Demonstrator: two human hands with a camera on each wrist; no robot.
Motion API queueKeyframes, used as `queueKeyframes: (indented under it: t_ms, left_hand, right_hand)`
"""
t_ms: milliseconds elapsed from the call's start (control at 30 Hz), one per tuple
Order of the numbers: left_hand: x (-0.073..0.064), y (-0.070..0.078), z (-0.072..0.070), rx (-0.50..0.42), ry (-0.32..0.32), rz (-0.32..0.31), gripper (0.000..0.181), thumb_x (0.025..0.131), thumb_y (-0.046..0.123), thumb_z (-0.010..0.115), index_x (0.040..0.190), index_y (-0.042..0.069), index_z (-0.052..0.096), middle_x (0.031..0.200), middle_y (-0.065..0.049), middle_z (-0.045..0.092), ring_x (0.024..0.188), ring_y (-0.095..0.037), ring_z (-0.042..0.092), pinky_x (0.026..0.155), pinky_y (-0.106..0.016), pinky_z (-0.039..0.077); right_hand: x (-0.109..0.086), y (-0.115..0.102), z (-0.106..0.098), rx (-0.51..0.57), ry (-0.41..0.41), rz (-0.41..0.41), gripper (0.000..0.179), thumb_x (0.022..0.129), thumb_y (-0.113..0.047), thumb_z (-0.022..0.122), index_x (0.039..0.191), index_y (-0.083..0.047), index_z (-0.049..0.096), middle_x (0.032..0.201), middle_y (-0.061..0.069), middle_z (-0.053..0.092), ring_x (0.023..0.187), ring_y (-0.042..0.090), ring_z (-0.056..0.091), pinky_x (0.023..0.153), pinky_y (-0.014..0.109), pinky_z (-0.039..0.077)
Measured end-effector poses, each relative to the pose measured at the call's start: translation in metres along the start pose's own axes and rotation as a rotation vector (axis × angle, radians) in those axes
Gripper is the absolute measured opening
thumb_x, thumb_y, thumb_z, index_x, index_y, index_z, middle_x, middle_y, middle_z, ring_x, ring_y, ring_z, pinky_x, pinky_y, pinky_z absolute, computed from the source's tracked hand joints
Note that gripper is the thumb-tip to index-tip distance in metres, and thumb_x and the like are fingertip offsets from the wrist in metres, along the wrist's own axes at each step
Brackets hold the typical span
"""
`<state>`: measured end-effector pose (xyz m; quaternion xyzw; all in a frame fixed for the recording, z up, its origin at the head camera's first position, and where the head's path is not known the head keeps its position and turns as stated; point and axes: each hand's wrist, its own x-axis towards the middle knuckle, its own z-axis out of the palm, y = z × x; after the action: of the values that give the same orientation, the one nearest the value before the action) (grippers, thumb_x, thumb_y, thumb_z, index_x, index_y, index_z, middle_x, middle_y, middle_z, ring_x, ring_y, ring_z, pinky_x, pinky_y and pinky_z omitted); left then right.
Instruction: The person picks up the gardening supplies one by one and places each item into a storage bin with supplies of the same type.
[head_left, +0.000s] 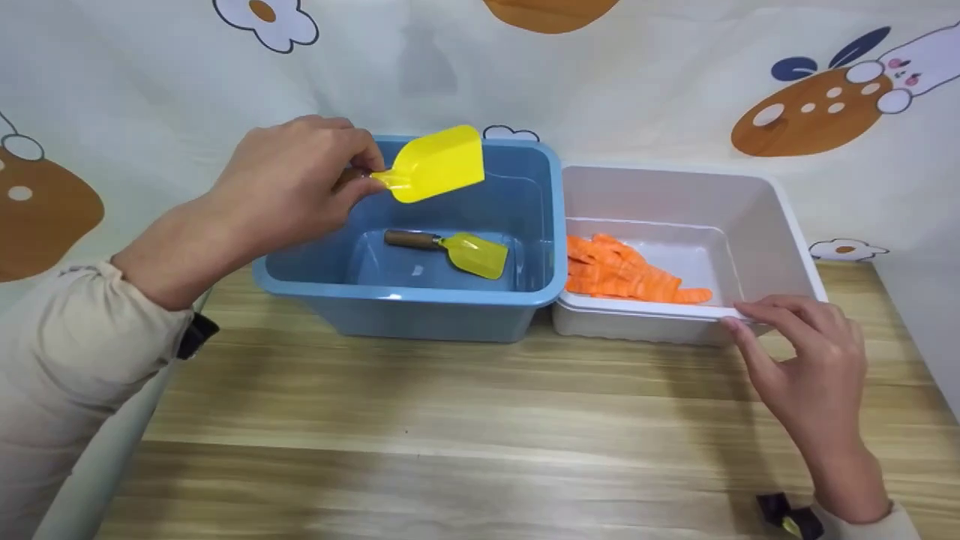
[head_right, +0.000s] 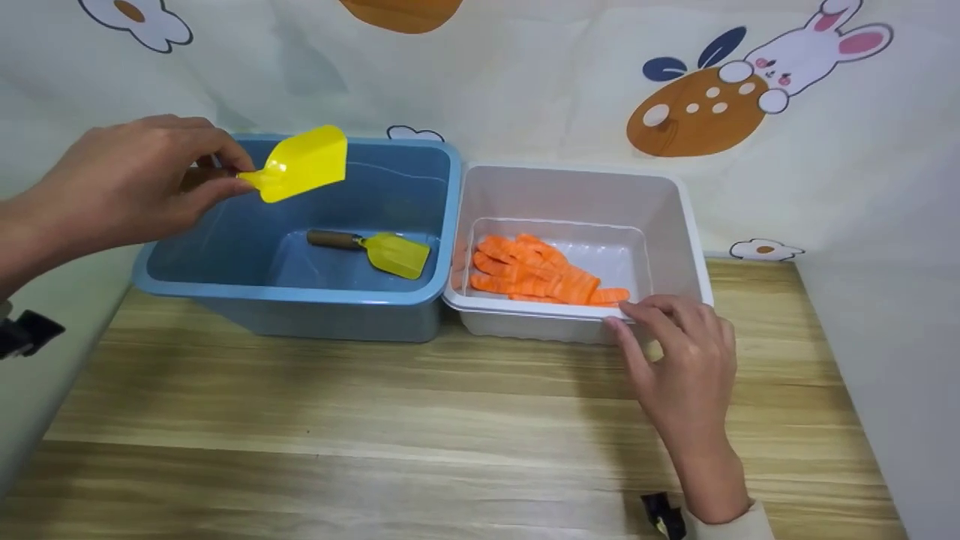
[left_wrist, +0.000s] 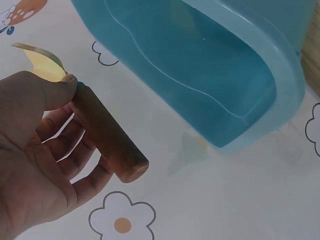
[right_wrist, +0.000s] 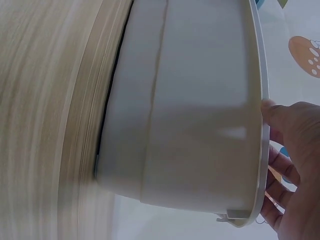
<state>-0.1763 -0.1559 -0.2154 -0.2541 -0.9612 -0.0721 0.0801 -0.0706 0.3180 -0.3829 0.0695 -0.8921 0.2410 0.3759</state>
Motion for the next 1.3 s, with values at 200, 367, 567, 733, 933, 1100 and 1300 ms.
queueKeyframes:
  t_ms: [200, 367, 567, 733, 933, 1100, 1300]
  left_hand:
    - [0.010, 0.002, 0.006, 0.014, -0.024, 0.019, 0.028, 0.097, 0.023, 0.068, 0.115, 0.002, 0.070, 0.104, -0.014, 0.072, 0.090, -0.030, 0.064, 0.078, -0.050, 0.058]
    - [0.017, 0.003, 0.011, 0.010, -0.044, 0.023, 0.029, 0.097, 0.023, 0.068, 0.116, 0.001, 0.069, 0.104, -0.015, 0.071, 0.090, -0.030, 0.062, 0.080, -0.050, 0.058]
    - [0.024, 0.001, 0.021, 0.002, -0.081, 0.002, 0.028, 0.096, 0.023, 0.070, 0.115, 0.002, 0.070, 0.104, -0.015, 0.071, 0.090, -0.031, 0.062, 0.083, -0.049, 0.058]
    - [0.031, -0.002, 0.034, 0.016, -0.069, -0.015, 0.024, 0.097, 0.016, 0.067, 0.117, 0.003, 0.069, 0.106, -0.015, 0.070, 0.096, -0.034, 0.065, 0.083, -0.051, 0.057]
    - [0.029, 0.000, 0.035, 0.030, 0.006, -0.024, 0.030, 0.099, 0.017, 0.064, 0.126, 0.005, 0.064, 0.115, -0.019, 0.068, 0.106, -0.038, 0.066, 0.082, -0.053, 0.058]
    - [0.024, 0.004, 0.027, 0.027, 0.036, -0.027, 0.032, 0.098, 0.019, 0.063, 0.127, 0.004, 0.063, 0.116, -0.019, 0.069, 0.107, -0.038, 0.066, 0.084, -0.055, 0.057]
    - [0.013, 0.004, 0.025, -0.006, 0.072, -0.018, 0.031, 0.098, 0.021, 0.064, 0.124, 0.005, 0.065, 0.111, -0.017, 0.070, 0.102, -0.036, 0.066, 0.080, -0.054, 0.056]
  right_hand:
    - [-0.003, -0.003, 0.004, 0.029, 0.025, 0.008, 0.025, 0.070, -0.006, 0.090, 0.093, -0.005, 0.081, 0.093, 0.015, 0.074, 0.103, -0.016, 0.042, 0.081, 0.022, 0.025]
    - [-0.003, -0.003, 0.002, 0.030, 0.022, 0.020, 0.026, 0.070, -0.005, 0.090, 0.094, -0.004, 0.081, 0.094, 0.016, 0.074, 0.103, -0.016, 0.041, 0.083, 0.021, 0.025]
    - [-0.003, -0.002, 0.005, 0.040, 0.016, 0.015, 0.026, 0.071, -0.007, 0.090, 0.096, -0.006, 0.081, 0.095, 0.014, 0.075, 0.102, -0.009, 0.046, 0.085, 0.021, 0.026]
    - [-0.001, -0.003, 0.006, 0.050, 0.012, 0.020, 0.026, 0.071, -0.007, 0.090, 0.096, -0.006, 0.081, 0.096, 0.014, 0.075, 0.101, -0.005, 0.049, 0.087, 0.020, 0.027]
    - [-0.001, -0.004, 0.004, 0.061, 0.016, 0.024, 0.025, 0.071, -0.005, 0.090, 0.094, -0.006, 0.082, 0.095, 0.014, 0.076, 0.102, -0.007, 0.050, 0.087, 0.019, 0.027]
    - [0.000, -0.004, 0.000, 0.068, 0.023, 0.024, 0.026, 0.070, -0.003, 0.090, 0.094, -0.005, 0.081, 0.094, 0.014, 0.075, 0.105, -0.016, 0.046, 0.088, 0.018, 0.027]
    - [-0.001, -0.001, 0.000, 0.054, 0.006, 0.035, 0.027, 0.070, -0.004, 0.090, 0.096, -0.005, 0.081, 0.095, 0.014, 0.075, 0.105, -0.015, 0.045, 0.088, 0.019, 0.026]
